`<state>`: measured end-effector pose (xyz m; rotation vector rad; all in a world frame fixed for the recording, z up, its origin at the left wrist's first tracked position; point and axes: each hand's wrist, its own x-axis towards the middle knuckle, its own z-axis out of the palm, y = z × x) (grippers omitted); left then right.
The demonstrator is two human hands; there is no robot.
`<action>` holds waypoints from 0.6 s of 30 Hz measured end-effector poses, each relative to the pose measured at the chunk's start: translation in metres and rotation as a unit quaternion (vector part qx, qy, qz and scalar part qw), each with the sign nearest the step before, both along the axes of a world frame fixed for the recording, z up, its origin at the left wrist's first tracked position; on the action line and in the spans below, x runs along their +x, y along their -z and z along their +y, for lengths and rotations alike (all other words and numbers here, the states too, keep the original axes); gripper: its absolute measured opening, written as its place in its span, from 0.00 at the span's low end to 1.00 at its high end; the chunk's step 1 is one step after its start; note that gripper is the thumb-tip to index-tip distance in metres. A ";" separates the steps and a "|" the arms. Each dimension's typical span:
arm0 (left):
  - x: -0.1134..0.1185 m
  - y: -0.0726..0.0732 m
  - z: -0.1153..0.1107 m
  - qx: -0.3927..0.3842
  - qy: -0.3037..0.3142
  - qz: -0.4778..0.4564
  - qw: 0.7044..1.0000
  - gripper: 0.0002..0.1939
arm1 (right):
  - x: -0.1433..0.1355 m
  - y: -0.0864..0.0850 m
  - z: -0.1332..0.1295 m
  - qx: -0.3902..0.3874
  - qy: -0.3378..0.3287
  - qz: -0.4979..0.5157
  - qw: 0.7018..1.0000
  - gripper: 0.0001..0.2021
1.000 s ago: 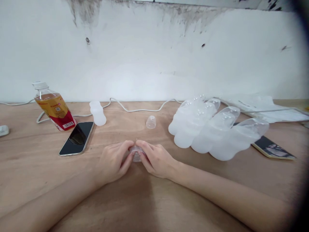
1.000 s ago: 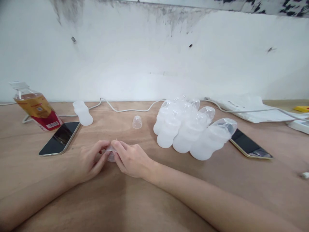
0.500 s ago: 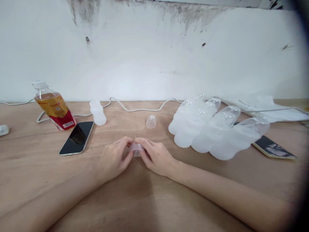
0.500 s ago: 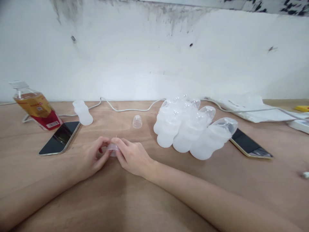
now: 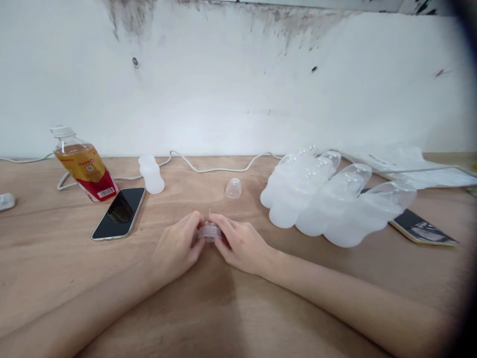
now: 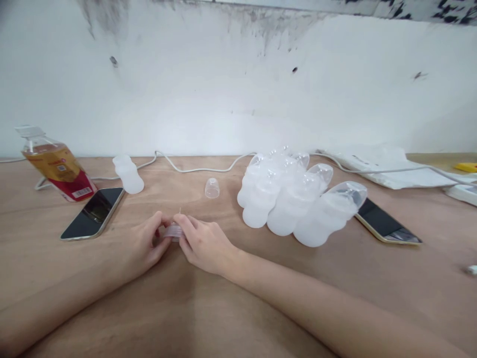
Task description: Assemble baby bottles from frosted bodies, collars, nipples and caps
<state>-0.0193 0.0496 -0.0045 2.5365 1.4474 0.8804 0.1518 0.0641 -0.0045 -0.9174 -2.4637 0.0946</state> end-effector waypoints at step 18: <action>-0.008 -0.002 0.005 0.017 0.039 -0.025 0.999 0.11 | -0.003 -0.006 0.007 -0.413 -0.069 0.282 0.863 0.27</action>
